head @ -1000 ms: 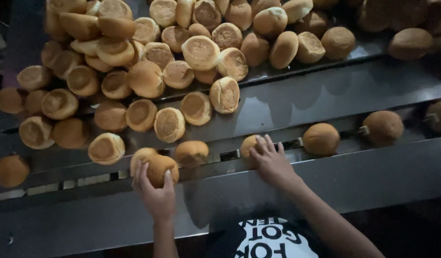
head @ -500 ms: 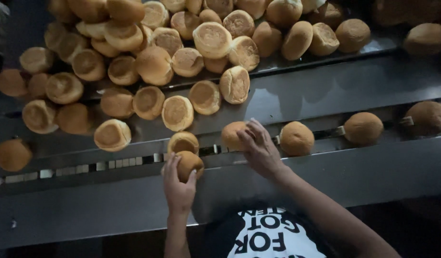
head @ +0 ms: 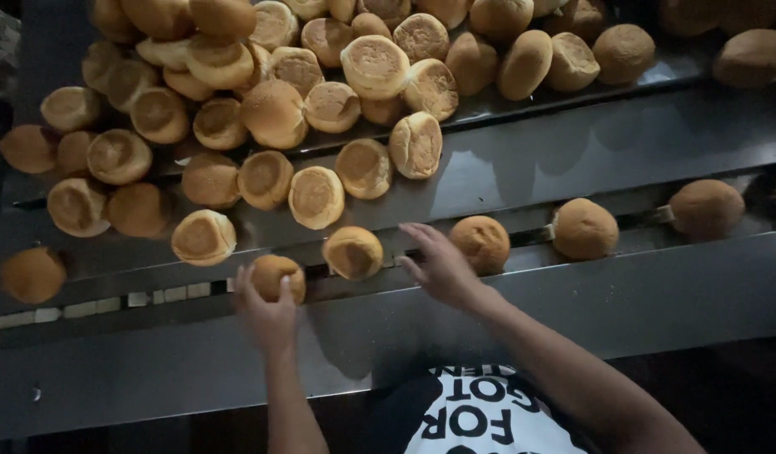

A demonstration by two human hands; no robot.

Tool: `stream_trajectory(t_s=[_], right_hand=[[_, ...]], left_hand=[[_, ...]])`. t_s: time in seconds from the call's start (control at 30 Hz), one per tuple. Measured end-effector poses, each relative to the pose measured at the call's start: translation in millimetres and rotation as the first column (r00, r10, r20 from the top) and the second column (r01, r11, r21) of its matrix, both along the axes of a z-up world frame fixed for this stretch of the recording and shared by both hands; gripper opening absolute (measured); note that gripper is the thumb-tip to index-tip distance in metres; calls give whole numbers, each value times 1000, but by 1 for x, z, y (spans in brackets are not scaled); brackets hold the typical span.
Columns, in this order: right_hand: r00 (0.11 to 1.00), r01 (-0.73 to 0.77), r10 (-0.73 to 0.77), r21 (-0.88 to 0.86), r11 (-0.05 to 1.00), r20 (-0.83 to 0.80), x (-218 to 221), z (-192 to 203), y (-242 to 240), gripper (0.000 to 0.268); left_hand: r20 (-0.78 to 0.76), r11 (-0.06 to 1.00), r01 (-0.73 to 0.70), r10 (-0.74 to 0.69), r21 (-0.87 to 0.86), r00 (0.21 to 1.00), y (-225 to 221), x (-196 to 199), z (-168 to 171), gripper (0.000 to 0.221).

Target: Sorting and placing bread buns onto a moving conveyor belt in a bakery production line.

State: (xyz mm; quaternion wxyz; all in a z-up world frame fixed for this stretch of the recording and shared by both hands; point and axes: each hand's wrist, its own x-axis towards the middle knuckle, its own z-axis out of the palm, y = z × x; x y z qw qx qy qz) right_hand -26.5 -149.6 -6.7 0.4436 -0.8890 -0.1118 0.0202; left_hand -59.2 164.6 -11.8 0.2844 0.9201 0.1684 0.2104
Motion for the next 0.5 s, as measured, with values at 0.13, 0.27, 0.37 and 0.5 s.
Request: stream_trajectory(t_s=[0.13,0.27,0.37,0.5], right_hand=[[996,-67,73,140,988,-43,41,-72,47,94],[984,25,-27,-12,1000,-174,34,-63,41,96],[970,36,-18,-72,997,243,11,-50,3,85],[818,-195,384,-422,885,428,-34,-48,-35,64]], left_hand=[[-253,992,107,-119,-62,960,-27,11,3,67],[-426,993,92,-53,71,903,-36,13,-13,87],[-395,990,99,-53,98,917,-47,13,-25,87],[-177,934,277,-241,224,954,-80,27,16,83]])
